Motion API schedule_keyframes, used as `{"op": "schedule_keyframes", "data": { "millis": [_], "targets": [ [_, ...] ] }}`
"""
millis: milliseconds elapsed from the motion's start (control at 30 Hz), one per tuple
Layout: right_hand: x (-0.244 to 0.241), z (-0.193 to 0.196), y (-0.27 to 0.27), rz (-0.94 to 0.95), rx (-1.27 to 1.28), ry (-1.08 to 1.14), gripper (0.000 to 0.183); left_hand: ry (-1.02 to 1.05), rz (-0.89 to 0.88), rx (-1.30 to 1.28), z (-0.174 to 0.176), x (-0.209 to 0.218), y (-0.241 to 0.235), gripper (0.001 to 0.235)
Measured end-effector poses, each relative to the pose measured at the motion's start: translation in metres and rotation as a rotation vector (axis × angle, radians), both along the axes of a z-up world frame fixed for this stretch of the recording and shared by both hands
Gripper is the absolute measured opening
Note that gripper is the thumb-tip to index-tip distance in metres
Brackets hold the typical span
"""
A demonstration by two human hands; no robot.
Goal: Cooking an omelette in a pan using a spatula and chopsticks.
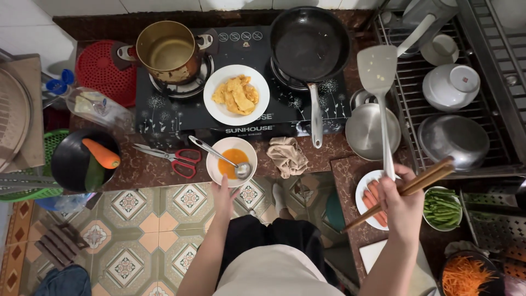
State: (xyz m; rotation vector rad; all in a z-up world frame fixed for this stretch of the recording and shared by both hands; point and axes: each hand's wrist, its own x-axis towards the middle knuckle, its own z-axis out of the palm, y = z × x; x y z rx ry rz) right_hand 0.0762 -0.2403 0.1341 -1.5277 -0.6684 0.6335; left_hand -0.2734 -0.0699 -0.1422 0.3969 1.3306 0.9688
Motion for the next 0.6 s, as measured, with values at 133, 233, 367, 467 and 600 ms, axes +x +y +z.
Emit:
{"op": "schedule_keyframes", "data": {
  "millis": [133, 233, 367, 467, 600],
  "targets": [
    [0.003, 0.007, 0.001, -0.139, -0.038, -0.083, 0.021, -0.259, 0.028, 0.079, -0.020, 0.004, 0.003, 0.057],
    [0.013, 0.008, -0.004, -0.157, 0.008, -0.142, 0.019, -0.220, 0.021, 0.134, -0.030, 0.004, 0.007, 0.057],
    [0.016, 0.022, -0.016, -0.141, 0.021, -0.134, 0.018, -0.166, 0.018, 0.055, -0.093, -0.019, 0.001, 0.062],
    [0.016, 0.030, -0.008, -0.079, 0.074, -0.114, 0.021, -0.066, -0.095, 0.000, -0.058, -0.045, -0.014, 0.064],
    [0.029, 0.019, 0.012, 0.013, 0.123, -0.064, 0.029, 0.009, -0.250, 0.075, 0.038, -0.055, -0.015, 0.065]
  ]
}}
